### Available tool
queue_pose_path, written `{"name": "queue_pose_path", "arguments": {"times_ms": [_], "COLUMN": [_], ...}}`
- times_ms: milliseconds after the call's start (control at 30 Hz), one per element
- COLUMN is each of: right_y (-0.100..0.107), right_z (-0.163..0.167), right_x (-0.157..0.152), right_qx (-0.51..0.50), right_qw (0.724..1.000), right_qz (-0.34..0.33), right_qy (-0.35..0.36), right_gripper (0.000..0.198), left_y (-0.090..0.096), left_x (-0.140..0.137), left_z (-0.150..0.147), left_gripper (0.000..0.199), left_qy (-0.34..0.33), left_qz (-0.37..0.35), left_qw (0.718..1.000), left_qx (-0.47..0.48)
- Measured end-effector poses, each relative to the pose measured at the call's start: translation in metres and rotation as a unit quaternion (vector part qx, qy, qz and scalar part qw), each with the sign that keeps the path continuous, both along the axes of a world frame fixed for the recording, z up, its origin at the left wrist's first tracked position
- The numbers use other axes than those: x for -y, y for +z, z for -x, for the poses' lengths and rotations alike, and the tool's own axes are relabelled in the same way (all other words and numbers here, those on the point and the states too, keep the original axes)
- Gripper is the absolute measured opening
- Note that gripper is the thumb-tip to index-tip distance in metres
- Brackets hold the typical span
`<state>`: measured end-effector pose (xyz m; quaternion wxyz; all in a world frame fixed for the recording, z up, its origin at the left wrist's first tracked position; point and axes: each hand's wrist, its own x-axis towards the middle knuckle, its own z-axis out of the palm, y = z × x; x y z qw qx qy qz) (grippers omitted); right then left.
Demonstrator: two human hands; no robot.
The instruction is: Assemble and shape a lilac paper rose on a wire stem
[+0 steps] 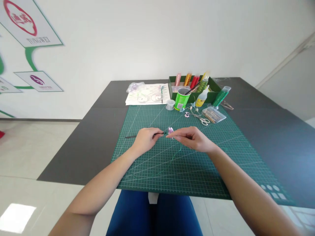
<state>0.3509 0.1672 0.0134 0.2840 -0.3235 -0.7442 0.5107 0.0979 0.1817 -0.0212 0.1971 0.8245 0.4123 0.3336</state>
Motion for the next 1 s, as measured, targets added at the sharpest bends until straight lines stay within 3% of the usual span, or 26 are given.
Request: {"name": "queue_pose_path", "arguments": {"times_ms": [300,767,1000], "right_y": [0.009,-0.013,-0.031], "right_z": [-0.011,-0.012,-0.009], "right_x": [-0.005,-0.019,-0.031], "right_qx": [-0.031,-0.022,-0.009], "right_qw": [0.999,0.995,0.997], "right_qz": [0.004,-0.021,0.013], "right_qy": [-0.033,-0.096,-0.082], "right_gripper": [0.049,0.046,0.051], "left_y": [0.0,0.002,0.006], "left_x": [0.001,0.005,0.005], "left_z": [-0.002,-0.008,-0.008], "left_gripper": [0.014,0.014,0.012], "left_qy": [-0.032,-0.096,-0.099], "left_qz": [0.021,0.021,0.041], "left_qw": [0.999,0.995,0.994], "left_qx": [-0.009,0.0,0.029]}}
